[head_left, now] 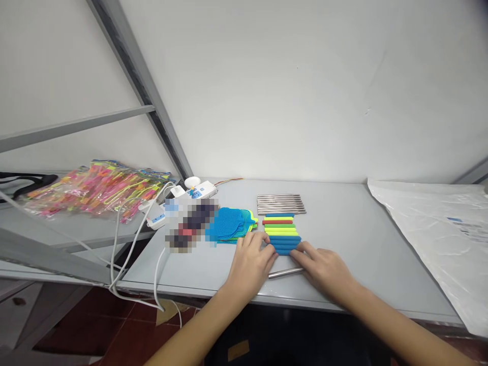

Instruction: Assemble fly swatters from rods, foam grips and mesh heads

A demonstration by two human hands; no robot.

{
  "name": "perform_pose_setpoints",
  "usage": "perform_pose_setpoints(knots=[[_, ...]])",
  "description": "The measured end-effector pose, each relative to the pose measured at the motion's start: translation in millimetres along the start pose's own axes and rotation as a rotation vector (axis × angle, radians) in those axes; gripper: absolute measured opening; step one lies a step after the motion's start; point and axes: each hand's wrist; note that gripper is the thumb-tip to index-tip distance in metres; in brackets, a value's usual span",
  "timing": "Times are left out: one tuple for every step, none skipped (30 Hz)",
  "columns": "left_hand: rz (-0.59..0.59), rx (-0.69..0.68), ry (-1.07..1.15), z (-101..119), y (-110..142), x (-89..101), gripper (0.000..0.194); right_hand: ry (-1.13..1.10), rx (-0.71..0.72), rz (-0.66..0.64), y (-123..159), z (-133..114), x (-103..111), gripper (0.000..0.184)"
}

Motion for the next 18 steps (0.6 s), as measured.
perform_pose_setpoints(knots=[[0.000, 0.004, -0.002, 0, 1, -0.1, 0.012, -0.006, -0.011, 0.013, 0, 0, 0, 0.020], [-0.002, 0.006, -0.004, -1, 1, -0.1, 0.011, -0.013, -0.024, 0.034, 1, 0, 1, 0.017], [-0.005, 0.004, -0.008, -1, 2, 0.0, 0.010, -0.019, -0.041, 0.057, 1, 1, 2, 0.015], [-0.009, -0.002, -0.013, -1, 2, 0.2, 0.010, -0.023, -0.064, 0.087, 2, 1, 3, 0.015], [-0.012, -0.009, -0.019, -1, 3, 0.4, 0.010, -0.027, -0.090, 0.119, 3, 2, 5, 0.015], [-0.015, -0.015, -0.026, 0, 3, 0.6, 0.010, -0.032, -0.120, 0.148, 4, 4, 7, 0.016], [-0.017, -0.019, -0.031, 0, 3, 0.9, 0.011, -0.039, -0.150, 0.174, 4, 6, 10, 0.017], [-0.019, -0.023, -0.035, 1, 2, 1.1, 0.011, -0.050, -0.177, 0.198, 5, 9, 12, 0.017], [-0.023, -0.024, -0.038, 2, 2, 1.3, 0.011, -0.066, -0.197, 0.216, 6, 11, 13, 0.018], [-0.031, -0.026, -0.040, 4, 1, 1.5, 0.011, -0.084, -0.209, 0.229, 7, 14, 15, 0.019], [-0.045, -0.030, -0.041, 6, 0, 1.4, 0.011, -0.104, -0.214, 0.234, 7, 16, 15, 0.019], [-0.063, -0.036, -0.043, 8, -1, 1.0, 0.013, -0.121, -0.212, 0.235, 8, 17, 16, 0.020], [-0.085, -0.044, -0.046, 11, -2, 0.3, 0.017, -0.135, -0.206, 0.232, 8, 18, 15, 0.020], [-0.107, -0.055, -0.050, 13, -3, -1.0, 0.023, -0.146, -0.195, 0.223, 8, 18, 15, 0.021], [-0.127, -0.068, -0.056, 16, -5, -2.8, 0.031, -0.155, -0.184, 0.214, 7, 18, 14, 0.021], [-0.144, -0.082, -0.064, 17, -7, -5.1, 0.040, -0.161, -0.174, 0.209, 7, 17, 12, 0.022], [-0.158, -0.094, -0.072, 19, -10, -7.8, 0.049, -0.167, -0.163, 0.205, 7, 16, 12, 0.023], [-0.174, -0.107, -0.077, 19, -13, -10.8, 0.057, -0.173, -0.155, 0.203, 7, 15, 11, 0.024]])
Point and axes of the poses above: each hand's wrist, its own y-axis away from the middle knuckle, its own x-axis out of the back of the hand, z = x × y, and after that the axes turned 15 degrees about z, right-handed
